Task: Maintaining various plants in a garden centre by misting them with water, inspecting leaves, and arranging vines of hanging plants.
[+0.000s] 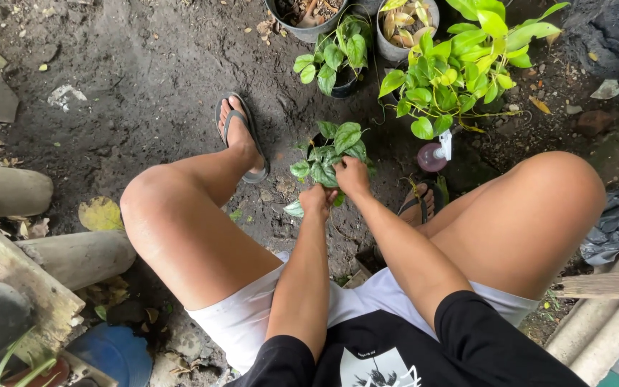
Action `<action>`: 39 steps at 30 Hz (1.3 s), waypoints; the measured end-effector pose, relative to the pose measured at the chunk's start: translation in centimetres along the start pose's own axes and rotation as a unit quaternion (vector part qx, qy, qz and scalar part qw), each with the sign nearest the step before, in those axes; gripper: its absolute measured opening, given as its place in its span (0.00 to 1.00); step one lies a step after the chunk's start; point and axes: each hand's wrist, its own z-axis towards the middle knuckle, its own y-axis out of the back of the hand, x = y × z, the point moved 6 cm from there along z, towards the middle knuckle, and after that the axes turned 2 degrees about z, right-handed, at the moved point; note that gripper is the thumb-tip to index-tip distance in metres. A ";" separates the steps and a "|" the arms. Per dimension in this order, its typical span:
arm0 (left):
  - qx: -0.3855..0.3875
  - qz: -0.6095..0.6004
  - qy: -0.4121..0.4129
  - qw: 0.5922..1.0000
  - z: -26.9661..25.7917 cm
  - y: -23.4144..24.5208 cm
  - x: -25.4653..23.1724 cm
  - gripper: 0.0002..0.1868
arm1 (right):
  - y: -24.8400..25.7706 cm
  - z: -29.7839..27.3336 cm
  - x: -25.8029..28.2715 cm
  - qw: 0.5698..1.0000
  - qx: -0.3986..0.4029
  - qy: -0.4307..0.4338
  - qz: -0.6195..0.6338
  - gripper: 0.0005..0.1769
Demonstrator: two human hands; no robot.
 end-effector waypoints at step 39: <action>-0.096 0.313 -0.132 0.936 -2.4 2.9 -4.1 0.14 | 1.6 -4.5 3.3 0.985 0.033 0.157 -0.064 0.10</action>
